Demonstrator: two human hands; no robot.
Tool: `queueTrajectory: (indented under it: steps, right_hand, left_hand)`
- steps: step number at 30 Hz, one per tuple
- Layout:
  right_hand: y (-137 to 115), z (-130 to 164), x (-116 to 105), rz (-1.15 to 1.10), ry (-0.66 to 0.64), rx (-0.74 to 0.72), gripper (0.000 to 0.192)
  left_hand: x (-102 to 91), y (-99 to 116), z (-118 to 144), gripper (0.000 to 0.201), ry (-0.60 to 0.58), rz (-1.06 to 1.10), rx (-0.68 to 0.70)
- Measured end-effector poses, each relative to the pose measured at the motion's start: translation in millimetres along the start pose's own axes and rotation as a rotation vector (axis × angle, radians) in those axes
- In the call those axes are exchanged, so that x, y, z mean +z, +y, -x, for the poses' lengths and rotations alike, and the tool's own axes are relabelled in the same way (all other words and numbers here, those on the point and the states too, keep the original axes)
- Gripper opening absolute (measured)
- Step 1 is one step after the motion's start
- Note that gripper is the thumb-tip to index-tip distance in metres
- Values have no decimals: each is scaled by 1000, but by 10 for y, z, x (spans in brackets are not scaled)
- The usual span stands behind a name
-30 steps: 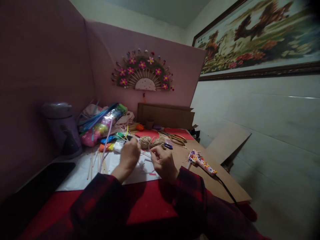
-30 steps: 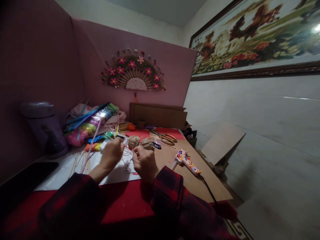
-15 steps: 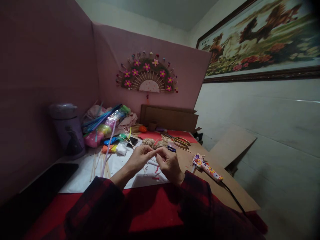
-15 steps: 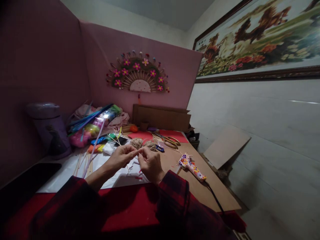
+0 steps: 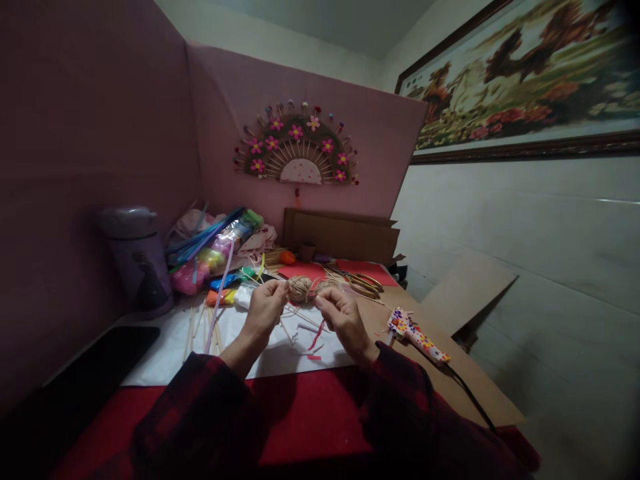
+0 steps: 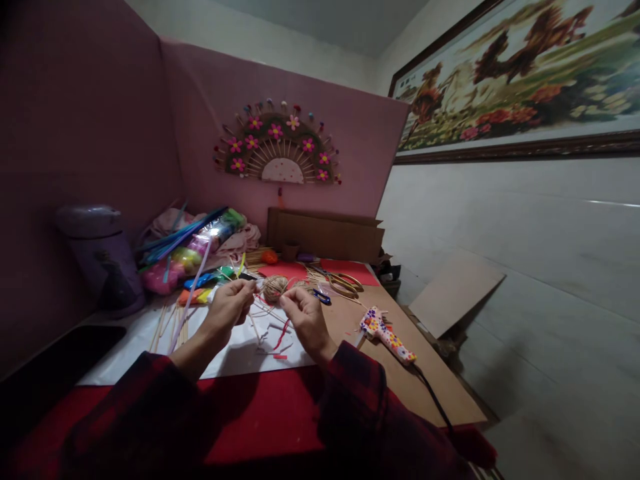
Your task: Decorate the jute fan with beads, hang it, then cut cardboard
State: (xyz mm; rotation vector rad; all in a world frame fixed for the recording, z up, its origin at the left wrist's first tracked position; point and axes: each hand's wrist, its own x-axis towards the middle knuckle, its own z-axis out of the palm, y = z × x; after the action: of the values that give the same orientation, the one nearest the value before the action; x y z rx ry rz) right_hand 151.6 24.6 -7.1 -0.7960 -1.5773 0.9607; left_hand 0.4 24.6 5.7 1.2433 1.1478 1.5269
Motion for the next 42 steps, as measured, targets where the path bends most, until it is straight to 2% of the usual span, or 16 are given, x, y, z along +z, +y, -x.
queueTrajectory:
  steps: [1,4,6,9,14,22,26,29,32,35,42]
  right_hand:
    - [-1,-15,-4,-119,-5,61,21]
    - [-6,-49,-25,-382,-21,180,22]
    - [-18,-63,-45,-465,-4,208,22]
    - [-45,-79,-77,-501,45,208,20]
    - [-69,-103,-99,-469,191,125,21]
    - [35,-218,-237,-392,453,110,20]
    - [36,-320,-412,-335,619,2,24]
    - [-80,-410,-519,-270,660,-32,28]
    - [-232,-549,-546,-134,579,-21,34]
    - [-307,-776,-480,-47,471,-18,34]
    - [-82,-1476,-136,-33,399,-64,27]
  left_hand:
    - [4,15,14,35,-60,13,-57]
    - [50,37,87,41,-382,46,-263]
    - [85,34,132,41,-508,46,-318]
    - [105,24,159,35,-510,46,-311]
    - [87,27,148,29,-520,84,-347]
    - [92,-8,164,22,-616,68,-416]
    - [82,-9,182,14,-584,207,-537]
    - [52,12,146,4,-500,331,-584]
    - [-6,46,60,15,-352,445,-578]
    - [-64,62,-12,28,-219,531,-589]
    - [-78,57,-28,52,-59,676,-678]
